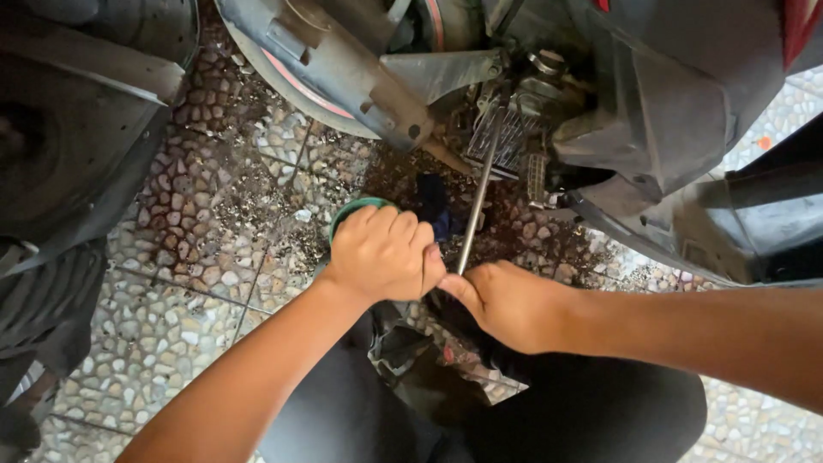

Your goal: The person sits on the floor beside a red scooter and uses an L-shaped socket wrench to loosen and remove a bolt from the engine area, handling the removed bolt and a small metal part. They then reposition the wrench and continue turning bolts on the engine casing.

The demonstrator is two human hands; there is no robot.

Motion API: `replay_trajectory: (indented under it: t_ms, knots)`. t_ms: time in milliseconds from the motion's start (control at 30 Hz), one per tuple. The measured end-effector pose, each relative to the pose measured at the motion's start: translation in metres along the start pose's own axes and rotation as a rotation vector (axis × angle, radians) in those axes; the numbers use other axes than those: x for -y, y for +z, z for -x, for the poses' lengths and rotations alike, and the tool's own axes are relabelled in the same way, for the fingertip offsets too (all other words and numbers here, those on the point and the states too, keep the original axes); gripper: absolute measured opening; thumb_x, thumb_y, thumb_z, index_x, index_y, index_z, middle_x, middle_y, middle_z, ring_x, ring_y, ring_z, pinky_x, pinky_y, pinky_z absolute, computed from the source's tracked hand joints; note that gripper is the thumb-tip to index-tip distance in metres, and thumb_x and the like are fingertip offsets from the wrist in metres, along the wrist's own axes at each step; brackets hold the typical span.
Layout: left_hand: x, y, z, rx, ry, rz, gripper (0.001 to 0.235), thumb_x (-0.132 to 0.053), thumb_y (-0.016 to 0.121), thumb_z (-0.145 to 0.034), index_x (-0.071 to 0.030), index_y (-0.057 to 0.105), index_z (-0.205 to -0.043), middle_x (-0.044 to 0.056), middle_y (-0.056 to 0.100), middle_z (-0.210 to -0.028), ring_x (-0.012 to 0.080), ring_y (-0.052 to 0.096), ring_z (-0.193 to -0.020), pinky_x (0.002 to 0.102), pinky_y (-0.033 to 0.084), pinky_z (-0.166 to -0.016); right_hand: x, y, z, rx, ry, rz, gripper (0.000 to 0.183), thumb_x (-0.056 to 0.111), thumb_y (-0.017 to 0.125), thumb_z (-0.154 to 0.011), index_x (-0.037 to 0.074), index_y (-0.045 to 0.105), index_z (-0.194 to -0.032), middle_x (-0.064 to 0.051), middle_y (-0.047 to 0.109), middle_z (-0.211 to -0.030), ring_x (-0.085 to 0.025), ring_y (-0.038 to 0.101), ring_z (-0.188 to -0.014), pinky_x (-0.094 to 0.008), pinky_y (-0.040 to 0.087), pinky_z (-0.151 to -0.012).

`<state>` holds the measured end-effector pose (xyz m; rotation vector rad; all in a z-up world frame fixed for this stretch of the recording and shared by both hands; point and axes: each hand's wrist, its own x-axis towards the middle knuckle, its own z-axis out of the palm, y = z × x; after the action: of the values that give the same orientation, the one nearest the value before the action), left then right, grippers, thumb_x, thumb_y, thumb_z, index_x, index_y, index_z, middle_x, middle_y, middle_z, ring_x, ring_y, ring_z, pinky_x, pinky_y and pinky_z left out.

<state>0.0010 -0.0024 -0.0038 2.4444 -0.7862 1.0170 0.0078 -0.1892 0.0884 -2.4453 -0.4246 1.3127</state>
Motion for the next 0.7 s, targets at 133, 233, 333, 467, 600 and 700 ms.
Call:
replay_trajectory:
  t_ms: [133,233,333,467,600,700]
  knots:
    - [-0.004,0.005,0.003,-0.016,-0.032,0.008,0.025,-0.025,0.061,-0.082,-0.016,0.048,-0.063,0.004,0.047,-0.064,0.0236,0.049,-0.061,0.038,0.043,-0.061,-0.01,0.012,-0.006,-0.09,-0.017,0.101,0.063,0.045,0.04,-0.105,-0.002,0.065,-0.072,-0.027,0.066,-0.066,-0.047,0.067,-0.072,-0.052,0.053,-0.068]
    - [-0.008,0.009,0.006,-0.043,-0.057,-0.027,0.022,-0.024,0.059,-0.081,-0.015,0.049,-0.063,0.004,0.047,-0.064,0.0238,0.051,-0.062,0.038,0.043,-0.061,-0.022,0.022,-0.011,-0.187,-0.06,0.112,0.064,0.045,0.042,-0.105,-0.003,0.066,-0.07,-0.027,0.066,-0.068,-0.049,0.067,-0.072,-0.053,0.053,-0.068]
    - [-0.009,0.011,0.008,-0.055,-0.096,-0.057,0.021,-0.023,0.059,-0.082,-0.016,0.05,-0.065,0.003,0.05,-0.066,0.023,0.051,-0.063,0.038,0.044,-0.061,-0.026,0.027,-0.014,-0.261,-0.086,0.154,0.064,0.046,0.044,-0.104,-0.003,0.068,-0.07,-0.027,0.067,-0.07,-0.049,0.067,-0.074,-0.054,0.053,-0.07]
    - [-0.016,0.023,0.023,-0.056,-0.133,-0.042,0.021,-0.023,0.058,-0.084,-0.014,0.052,-0.066,0.004,0.053,-0.067,0.0247,0.054,-0.063,0.039,0.045,-0.061,-0.012,0.017,-0.008,-0.165,0.019,0.199,0.067,0.05,0.038,-0.106,-0.003,0.07,-0.078,-0.027,0.07,-0.078,-0.048,0.069,-0.081,-0.054,0.054,-0.075]
    - [-0.036,0.046,0.063,0.39,-0.58,0.342,0.032,-0.021,0.048,-0.101,-0.014,0.061,-0.073,0.013,0.064,-0.07,0.0358,0.06,-0.056,0.051,0.052,-0.063,0.021,-0.026,0.0,-0.023,0.024,0.582,0.057,0.048,0.037,-0.104,0.004,0.071,-0.092,-0.022,0.073,-0.088,-0.044,0.072,-0.085,-0.055,0.057,-0.074]
    - [-0.022,0.029,0.04,0.118,-0.485,0.392,0.034,-0.017,0.043,-0.102,-0.006,0.055,-0.072,0.017,0.063,-0.073,0.0413,0.062,-0.064,0.052,0.051,-0.062,0.038,-0.031,0.013,-0.057,-0.04,0.673,0.053,0.045,0.04,-0.104,0.005,0.073,-0.093,-0.02,0.074,-0.089,-0.042,0.074,-0.086,-0.052,0.059,-0.074]
